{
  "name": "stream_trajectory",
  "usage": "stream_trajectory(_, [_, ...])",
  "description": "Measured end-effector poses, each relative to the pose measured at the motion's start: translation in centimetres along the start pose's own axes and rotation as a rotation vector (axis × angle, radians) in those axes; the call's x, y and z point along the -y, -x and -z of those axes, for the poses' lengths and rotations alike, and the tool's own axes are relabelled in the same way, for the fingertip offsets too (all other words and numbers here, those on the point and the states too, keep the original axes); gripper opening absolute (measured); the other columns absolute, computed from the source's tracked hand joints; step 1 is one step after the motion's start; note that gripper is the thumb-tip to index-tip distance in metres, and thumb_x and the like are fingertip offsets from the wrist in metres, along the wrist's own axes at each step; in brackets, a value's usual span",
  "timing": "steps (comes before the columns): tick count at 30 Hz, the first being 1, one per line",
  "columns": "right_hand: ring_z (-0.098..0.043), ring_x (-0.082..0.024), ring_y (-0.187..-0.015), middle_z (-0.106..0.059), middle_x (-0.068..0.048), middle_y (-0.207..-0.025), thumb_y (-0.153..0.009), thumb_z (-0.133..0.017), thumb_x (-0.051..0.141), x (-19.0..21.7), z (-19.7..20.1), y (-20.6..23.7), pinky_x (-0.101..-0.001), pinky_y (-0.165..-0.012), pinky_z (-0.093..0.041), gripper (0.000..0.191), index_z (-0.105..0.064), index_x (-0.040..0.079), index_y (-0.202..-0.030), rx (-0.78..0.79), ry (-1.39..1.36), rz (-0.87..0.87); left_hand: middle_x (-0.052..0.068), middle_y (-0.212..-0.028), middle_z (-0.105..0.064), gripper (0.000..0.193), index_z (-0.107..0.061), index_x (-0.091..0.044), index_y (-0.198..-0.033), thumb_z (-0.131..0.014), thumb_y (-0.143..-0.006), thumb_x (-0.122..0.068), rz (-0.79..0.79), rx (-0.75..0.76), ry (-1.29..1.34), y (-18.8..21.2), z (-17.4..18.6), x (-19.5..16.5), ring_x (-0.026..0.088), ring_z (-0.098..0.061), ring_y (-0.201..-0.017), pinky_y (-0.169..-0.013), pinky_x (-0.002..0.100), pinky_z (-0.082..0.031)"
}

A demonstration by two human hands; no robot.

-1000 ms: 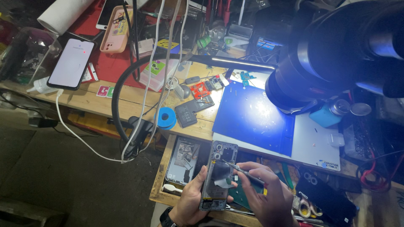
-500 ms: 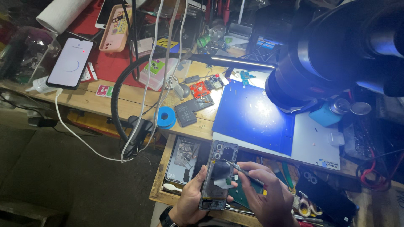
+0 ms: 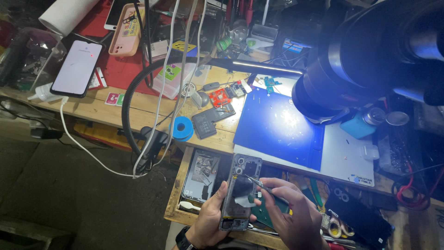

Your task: The person handles a smartphone, removes the back cover, and uses a screwdriver to unscrew internal components. They then use a green laser pointer to inspect the interior. The task involves careful disassembly and inspection of the phone's internal parts.

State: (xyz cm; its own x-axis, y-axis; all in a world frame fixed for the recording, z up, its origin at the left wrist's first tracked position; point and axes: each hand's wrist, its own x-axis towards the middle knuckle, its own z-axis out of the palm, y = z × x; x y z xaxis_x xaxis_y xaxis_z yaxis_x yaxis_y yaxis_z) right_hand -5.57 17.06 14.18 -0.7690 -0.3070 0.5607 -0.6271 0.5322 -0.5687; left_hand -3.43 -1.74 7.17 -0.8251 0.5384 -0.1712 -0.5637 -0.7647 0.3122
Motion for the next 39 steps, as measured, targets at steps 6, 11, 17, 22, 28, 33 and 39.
stream_trajectory(6, [-0.079,-0.022,-0.082,-0.077,-0.014,-0.092,-0.082,-0.086,0.014,1.3,0.7,-0.6,-0.0319,-0.064,-0.064,0.038,-0.056,0.006,-0.104,0.037,0.247,-0.009,0.022,-0.117,-0.066,0.064,-0.045,0.001,-0.143,-0.020,-0.110,-0.048,-0.013,0.029,-0.018,0.1,0.5,0.5,0.024,-0.074,-0.096,-0.085,0.035,-0.065])
stream_trajectory(11, [-0.080,-0.022,-0.082,-0.078,-0.013,-0.092,-0.082,-0.080,0.010,2.1,1.6,-2.0,-0.0302,-0.064,-0.065,0.026,-0.062,0.004,-0.099,0.071,0.153,-0.067,0.017,-0.128,-0.066,0.065,-0.047,0.001,-0.141,-0.020,-0.105,-0.046,-0.025,-0.093,-0.030,0.2,0.2,0.3,0.021,-0.074,-0.100,-0.083,0.035,-0.065])
stream_trajectory(17, [-0.080,-0.021,-0.082,-0.078,-0.014,-0.096,-0.081,-0.080,0.008,3.0,2.2,-2.7,-0.0309,-0.063,-0.063,0.020,-0.067,0.004,-0.096,0.089,0.160,-0.106,0.018,-0.138,-0.059,0.063,-0.047,-0.001,-0.144,-0.023,-0.107,-0.046,-0.055,-0.013,-0.087,0.4,-0.4,0.0,0.022,-0.067,-0.114,-0.090,0.035,-0.064])
stream_trajectory(22, [-0.079,-0.019,-0.076,-0.077,-0.012,-0.088,-0.080,-0.081,0.006,3.1,2.3,-3.6,-0.0313,-0.061,-0.062,0.019,-0.070,0.004,-0.096,0.104,0.184,-0.058,0.019,-0.140,-0.058,0.060,-0.045,-0.001,-0.147,-0.029,-0.110,-0.045,-0.086,0.022,-0.106,0.4,-0.6,-0.3,0.023,-0.064,-0.116,-0.090,0.035,-0.063])
stream_trajectory(28, [-0.080,-0.017,-0.076,-0.078,-0.010,-0.087,-0.082,-0.079,0.008,2.9,2.6,-3.6,-0.0310,-0.063,-0.062,0.017,-0.070,0.005,-0.096,0.141,0.153,-0.104,0.018,-0.140,-0.058,0.060,-0.044,-0.003,-0.149,-0.030,-0.109,-0.047,-0.078,0.034,-0.159,0.6,-0.6,-0.3,0.022,-0.064,-0.117,-0.090,0.034,-0.063])
stream_trajectory(33, [-0.081,-0.017,-0.083,-0.079,-0.008,-0.090,-0.084,-0.078,0.009,2.8,2.8,-3.0,-0.0329,-0.070,-0.063,0.019,-0.067,0.006,-0.099,0.147,0.123,-0.184,0.018,-0.139,-0.058,0.060,-0.044,-0.003,-0.148,-0.030,-0.109,-0.046,-0.078,0.031,-0.168,0.3,-0.6,0.0,0.022,-0.064,-0.117,-0.090,0.034,-0.063])
stream_trajectory(39, [-0.081,-0.018,-0.083,-0.079,-0.008,-0.091,-0.084,-0.077,0.009,2.5,2.7,-2.6,-0.0326,-0.071,-0.062,0.024,-0.066,0.006,-0.105,0.148,0.118,-0.206,0.017,-0.137,-0.059,0.059,-0.043,-0.005,-0.149,-0.029,-0.108,-0.045,-0.075,0.007,-0.177,0.3,-0.9,0.0,0.022,-0.065,-0.115,-0.089,0.035,-0.063])
